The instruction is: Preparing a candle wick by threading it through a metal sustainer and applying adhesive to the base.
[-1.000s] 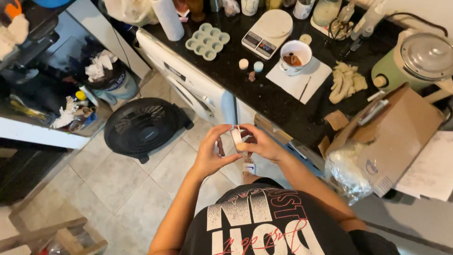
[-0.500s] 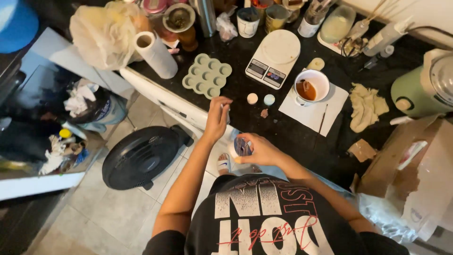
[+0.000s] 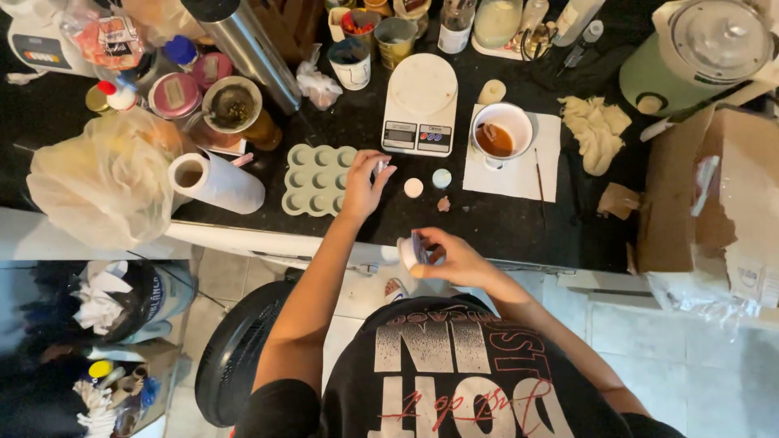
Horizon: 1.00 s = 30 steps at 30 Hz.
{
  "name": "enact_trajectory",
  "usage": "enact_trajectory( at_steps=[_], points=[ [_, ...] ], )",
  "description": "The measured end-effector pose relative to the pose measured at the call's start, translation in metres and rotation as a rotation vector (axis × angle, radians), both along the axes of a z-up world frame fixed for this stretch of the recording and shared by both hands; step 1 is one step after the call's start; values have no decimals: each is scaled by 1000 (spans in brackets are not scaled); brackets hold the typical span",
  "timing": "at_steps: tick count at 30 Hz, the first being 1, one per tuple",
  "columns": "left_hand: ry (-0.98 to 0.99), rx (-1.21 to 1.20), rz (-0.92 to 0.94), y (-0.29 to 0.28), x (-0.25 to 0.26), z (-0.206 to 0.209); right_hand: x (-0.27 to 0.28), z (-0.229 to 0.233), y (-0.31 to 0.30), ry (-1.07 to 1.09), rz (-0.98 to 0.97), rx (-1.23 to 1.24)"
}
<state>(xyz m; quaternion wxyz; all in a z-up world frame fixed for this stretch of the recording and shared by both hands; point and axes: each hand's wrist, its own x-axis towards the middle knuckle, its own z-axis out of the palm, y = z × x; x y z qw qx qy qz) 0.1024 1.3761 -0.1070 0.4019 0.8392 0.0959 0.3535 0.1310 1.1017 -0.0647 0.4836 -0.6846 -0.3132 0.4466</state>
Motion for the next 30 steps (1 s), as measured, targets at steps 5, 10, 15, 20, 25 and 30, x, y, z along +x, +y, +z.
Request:
enact_trajectory(
  at_steps=[5,10,15,20,25,30],
  points=[
    [-85,-32,-17,-20,-58,93,-9,24,10,837,-174,194],
    [-5,-175,-91,-50,-136,107,-7,25,35,1195,-150,216],
    [98,-342,85,-87,-172,141,-13,8,59,1035,-116,182],
    [110,-437,196,-90,-179,133,-23,6,70,926,-131,158],
    [196,-475,271,-92,-174,119,-27,22,70,876,-155,157],
    [186,-548,195,-93,-171,110,-28,26,69,668,-279,150]
  ],
)
